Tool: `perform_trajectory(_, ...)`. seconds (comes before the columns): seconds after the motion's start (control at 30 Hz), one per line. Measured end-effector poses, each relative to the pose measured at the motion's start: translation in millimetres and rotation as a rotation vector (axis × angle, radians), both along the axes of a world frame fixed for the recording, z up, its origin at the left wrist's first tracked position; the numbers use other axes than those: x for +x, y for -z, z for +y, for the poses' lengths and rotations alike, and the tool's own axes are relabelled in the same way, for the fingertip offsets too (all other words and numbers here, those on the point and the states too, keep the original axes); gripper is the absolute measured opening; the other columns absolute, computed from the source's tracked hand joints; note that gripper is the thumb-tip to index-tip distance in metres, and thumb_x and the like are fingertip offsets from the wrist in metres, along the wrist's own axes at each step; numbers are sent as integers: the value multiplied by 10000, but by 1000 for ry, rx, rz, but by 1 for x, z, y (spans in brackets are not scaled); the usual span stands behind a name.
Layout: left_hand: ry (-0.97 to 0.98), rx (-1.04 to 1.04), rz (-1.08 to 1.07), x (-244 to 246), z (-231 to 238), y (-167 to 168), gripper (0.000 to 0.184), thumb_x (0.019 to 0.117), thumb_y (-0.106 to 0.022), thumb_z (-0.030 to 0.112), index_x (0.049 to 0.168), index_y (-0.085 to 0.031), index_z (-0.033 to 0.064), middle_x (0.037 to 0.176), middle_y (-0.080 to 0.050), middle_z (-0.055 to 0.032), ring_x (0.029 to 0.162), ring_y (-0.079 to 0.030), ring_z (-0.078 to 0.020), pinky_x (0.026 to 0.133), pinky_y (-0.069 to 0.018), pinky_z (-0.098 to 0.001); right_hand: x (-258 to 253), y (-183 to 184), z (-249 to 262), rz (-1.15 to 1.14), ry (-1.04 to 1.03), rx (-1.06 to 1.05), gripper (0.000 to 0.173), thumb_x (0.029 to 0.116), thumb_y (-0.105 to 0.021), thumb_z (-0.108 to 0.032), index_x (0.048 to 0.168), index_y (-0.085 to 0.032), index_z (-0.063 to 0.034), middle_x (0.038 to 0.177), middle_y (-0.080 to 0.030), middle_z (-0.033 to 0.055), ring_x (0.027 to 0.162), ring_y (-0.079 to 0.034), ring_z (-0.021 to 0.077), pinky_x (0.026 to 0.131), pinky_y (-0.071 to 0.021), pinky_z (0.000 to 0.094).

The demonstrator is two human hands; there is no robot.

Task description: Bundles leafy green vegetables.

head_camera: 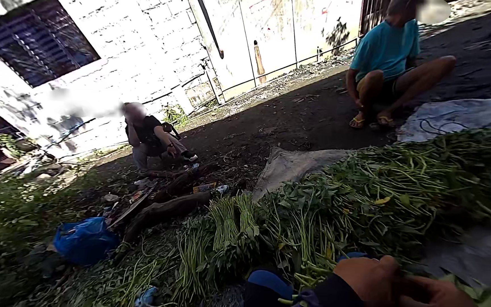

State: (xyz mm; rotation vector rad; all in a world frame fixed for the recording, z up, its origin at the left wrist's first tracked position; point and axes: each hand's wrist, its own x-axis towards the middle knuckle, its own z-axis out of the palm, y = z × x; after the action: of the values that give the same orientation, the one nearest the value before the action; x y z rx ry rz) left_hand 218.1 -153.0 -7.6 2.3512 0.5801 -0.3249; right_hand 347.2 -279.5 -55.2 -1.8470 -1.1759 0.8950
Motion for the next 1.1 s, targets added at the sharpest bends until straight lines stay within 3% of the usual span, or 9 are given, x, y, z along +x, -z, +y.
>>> perform_trajectory(0.07,-35,-38,47,2,6,-4,339,1117,-403,233,1395,-514,73,1162,-688,-239,1106,-671,-447,894,-518,-668,-9,0,-3,-400,-45,213,225,866,-729,-137,908,-738,84,857,-732,253,794,-731,403,743,-567,608)
perform_trajectory(0.23,15,-59,26,14,19,9,297,1054,-551,224,1243,-678,33,1187,-700,-215,1154,-656,-396,991,-480,-633,-14,43,3,-1009,136,715,249,895,-602,-208,732,-727,-68,621,-649,85,523,-652,207,460,-534,338)
perform_trajectory(0.3,35,-57,13,14,17,9,275,1038,-574,209,1213,-710,47,1171,-716,-192,1148,-664,-372,998,-483,-614,-19,36,0,-825,169,602,220,852,-619,-215,738,-729,-63,640,-675,73,550,-675,188,490,-555,345)
perform_trajectory(0.4,-35,-45,-200,-2,4,9,309,1056,-542,217,1237,-690,14,1188,-708,-194,1138,-677,-334,1023,-504,-532,-21,0,-7,9,184,48,131,844,-658,-149,833,-728,-39,685,-658,23,591,-607,117,584,-514,347)
perform_trajectory(0.53,115,124,-472,-26,-5,24,330,934,-737,277,956,-741,-53,1114,-708,-225,1094,-669,-385,943,-547,-517,-8,-8,-9,629,198,-143,121,958,-606,-67,864,-681,-53,623,-600,-37,487,-530,48,482,-469,219)
perform_trajectory(0.77,130,290,-508,-29,-10,29,241,955,-533,125,803,-650,-21,943,-686,-202,933,-696,-361,749,-577,-482,-12,-9,-19,588,225,-22,77,946,-643,-51,898,-703,-49,648,-646,-33,508,-590,53,514,-529,222)
perform_trajectory(0.87,89,264,-225,-24,-6,11,309,1046,-464,180,992,-661,-52,1126,-663,-251,1013,-694,-389,819,-570,-519,-21,-5,-30,460,250,58,67,917,-657,-85,910,-716,-53,667,-664,-38,521,-612,51,524,-549,236)
perform_trajectory(0.97,204,173,-262,-23,0,13,322,1042,-569,286,1106,-717,8,1184,-686,-210,1102,-676,-377,893,-557,-537,-28,-3,-33,592,339,75,74,935,-632,-29,909,-698,-49,661,-654,-43,513,-591,40,511,-528,213)
perform_trajectory(1.1,301,252,-375,-20,-5,17,269,997,-624,232,943,-724,-12,1044,-715,-203,1029,-691,-392,815,-570,-534,-25,-3,-30,697,361,73,97,953,-612,-16,916,-695,-52,660,-647,-43,514,-583,41,508,-517,206)
